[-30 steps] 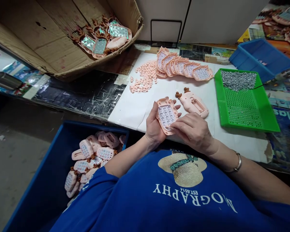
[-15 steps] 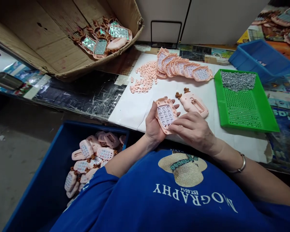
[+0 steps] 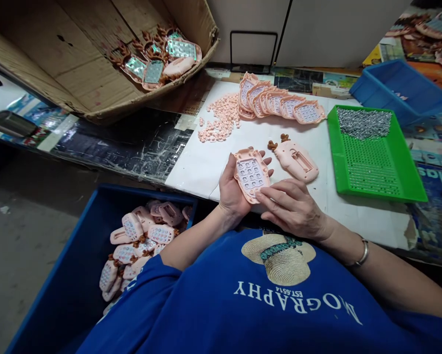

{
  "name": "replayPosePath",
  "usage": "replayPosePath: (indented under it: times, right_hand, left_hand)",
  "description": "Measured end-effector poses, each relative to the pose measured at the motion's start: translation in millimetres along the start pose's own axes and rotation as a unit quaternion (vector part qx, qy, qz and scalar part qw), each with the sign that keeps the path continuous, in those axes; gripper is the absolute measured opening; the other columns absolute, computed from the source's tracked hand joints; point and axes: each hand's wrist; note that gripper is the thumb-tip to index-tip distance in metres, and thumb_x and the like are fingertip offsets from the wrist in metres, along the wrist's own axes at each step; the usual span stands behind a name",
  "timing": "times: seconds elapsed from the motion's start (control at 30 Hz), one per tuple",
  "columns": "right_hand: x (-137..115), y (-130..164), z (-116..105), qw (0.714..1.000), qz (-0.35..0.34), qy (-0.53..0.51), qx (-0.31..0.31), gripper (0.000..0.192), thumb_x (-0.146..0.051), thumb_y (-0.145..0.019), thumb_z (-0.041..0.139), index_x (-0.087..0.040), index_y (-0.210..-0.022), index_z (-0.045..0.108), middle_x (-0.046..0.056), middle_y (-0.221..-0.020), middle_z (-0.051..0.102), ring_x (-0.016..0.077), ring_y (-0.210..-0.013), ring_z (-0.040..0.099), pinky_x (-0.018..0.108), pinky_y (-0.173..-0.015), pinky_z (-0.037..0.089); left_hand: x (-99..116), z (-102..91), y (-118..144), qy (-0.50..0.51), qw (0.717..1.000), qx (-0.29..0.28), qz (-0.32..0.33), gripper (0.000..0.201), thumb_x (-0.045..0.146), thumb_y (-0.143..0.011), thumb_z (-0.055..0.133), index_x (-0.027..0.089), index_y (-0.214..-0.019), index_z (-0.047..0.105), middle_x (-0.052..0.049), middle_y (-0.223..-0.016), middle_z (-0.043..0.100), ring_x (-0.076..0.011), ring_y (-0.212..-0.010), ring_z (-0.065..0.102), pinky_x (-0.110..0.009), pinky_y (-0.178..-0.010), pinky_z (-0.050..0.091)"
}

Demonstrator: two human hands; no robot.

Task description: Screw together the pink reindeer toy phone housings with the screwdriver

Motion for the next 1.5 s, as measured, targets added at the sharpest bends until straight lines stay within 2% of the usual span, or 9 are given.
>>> replayPosePath:
  times: [0.33,0.57,0.77,0.87,0.97,1.03,1.13,1.2,1.5]
  right_hand:
    - [5.5,-4.7,-2.6,0.997,-0.009,-0.078,-0.009,0.029,-0.027,-0.099,0.064,-0.005,-0.117,0.068,0.015,-0.108,0.076,0.0281,-0.101,0.063,0.047,-0.088,0.056]
    - [3.3,-5.8,-7.3,0.973,0.143,-0.178,0.045,0.029,-0.013,-0.098,0.059,-0.015,-0.125,0.067,0.014,-0.114,0.075,0.027,-0.104,0.066,0.048,-0.089,0.056]
    - [1.5,-8.8,-3.4,0.989,0.083,-0.124,0.012,0.03,-0.014,-0.096,0.061,-0.02,-0.125,0.067,0.006,-0.105,0.079,0.0277,-0.103,0.067,0.052,-0.097,0.053]
    - [13.8,-7.6,-8.8,0.987,0.119,-0.108,0.01,0.033,-0.017,-0.098,0.059,-0.02,-0.131,0.064,0.01,-0.114,0.076,0.0278,-0.109,0.066,0.049,-0.098,0.054]
    - [37.4,-4.3,-13.8,0.973,0.224,0.019,-0.048,0.039,-0.029,-0.101,0.054,-0.015,-0.137,0.061,0.019,-0.134,0.064,0.0354,-0.122,0.059,0.054,-0.102,0.05]
    - [53.0,-1.8,-12.0,0.941,0.299,0.093,-0.13,0.053,-0.04,-0.1,0.054,-0.009,-0.142,0.056,0.027,-0.14,0.056,0.043,-0.124,0.055,0.06,-0.1,0.048]
    - [68.0,0.1,-3.1,0.891,0.365,0.109,-0.246,0.071,-0.05,-0.095,0.057,-0.003,-0.148,0.048,0.031,-0.128,0.059,0.0454,-0.109,0.059,0.061,-0.09,0.05]
    - [72.0,-0.5,1.9,0.882,0.376,0.1,-0.267,0.072,-0.049,-0.094,0.056,-0.002,-0.147,0.049,0.028,-0.118,0.064,0.0432,-0.103,0.06,0.059,-0.091,0.049]
    - [38.4,-34.6,-10.0,0.942,0.328,-0.052,-0.049,0.068,-0.063,-0.099,0.046,-0.013,-0.145,0.052,0.017,-0.122,0.067,0.0322,-0.106,0.063,0.048,-0.094,0.052]
  left_hand:
    - [-0.2,1.0,3.7,-0.007,1.0,0.009,-0.008,0.052,0.051,-0.104,0.035,0.015,-0.124,0.067,-0.013,-0.125,0.073,-0.0279,-0.122,0.067,-0.042,-0.102,0.056]
    - [-1.1,-0.7,0.2,-0.008,1.0,0.006,0.003,0.052,0.053,-0.102,0.037,0.016,-0.124,0.067,-0.013,-0.125,0.073,-0.0288,-0.126,0.065,-0.045,-0.105,0.053]
    - [-2.8,-2.2,-2.4,-0.009,1.0,0.005,-0.002,0.051,0.054,-0.101,0.039,0.016,-0.12,0.068,-0.013,-0.121,0.074,-0.0296,-0.125,0.065,-0.047,-0.104,0.053]
    - [-2.4,-3.5,-2.9,-0.009,1.0,0.008,0.01,0.05,0.053,-0.101,0.04,0.016,-0.118,0.068,-0.013,-0.118,0.075,-0.0294,-0.123,0.067,-0.046,-0.104,0.054]
    - [-2.1,-4.8,-3.3,-0.016,0.999,-0.001,0.031,0.048,0.052,-0.101,0.04,0.017,-0.113,0.07,-0.012,-0.113,0.076,-0.0275,-0.117,0.069,-0.043,-0.101,0.056]
    - [-2.5,-5.3,-3.6,-0.021,0.999,-0.004,0.041,0.05,0.053,-0.102,0.038,0.016,-0.11,0.071,-0.012,-0.11,0.076,-0.0264,-0.114,0.071,-0.041,-0.099,0.056]
    - [-3.9,-5.1,-4.0,-0.024,0.999,0.002,0.049,0.058,0.059,-0.102,0.033,0.017,-0.113,0.071,-0.012,-0.107,0.076,-0.0258,-0.11,0.072,-0.041,-0.098,0.057]
    - [-5.0,-4.8,-4.3,-0.023,0.998,0.008,0.05,0.064,0.063,-0.101,0.03,0.016,-0.115,0.07,-0.012,-0.104,0.076,-0.0259,-0.108,0.073,-0.042,-0.098,0.057]
    - [-14.8,-1.7,-6.4,0.028,0.996,-0.003,0.086,0.053,0.056,-0.103,0.035,0.02,-0.122,0.07,-0.011,-0.116,0.075,-0.0263,-0.124,0.066,-0.044,-0.11,0.049]
Point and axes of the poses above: each hand's wrist, its own y-axis away from the middle knuckle, its own z-axis out of the palm, x = y × z
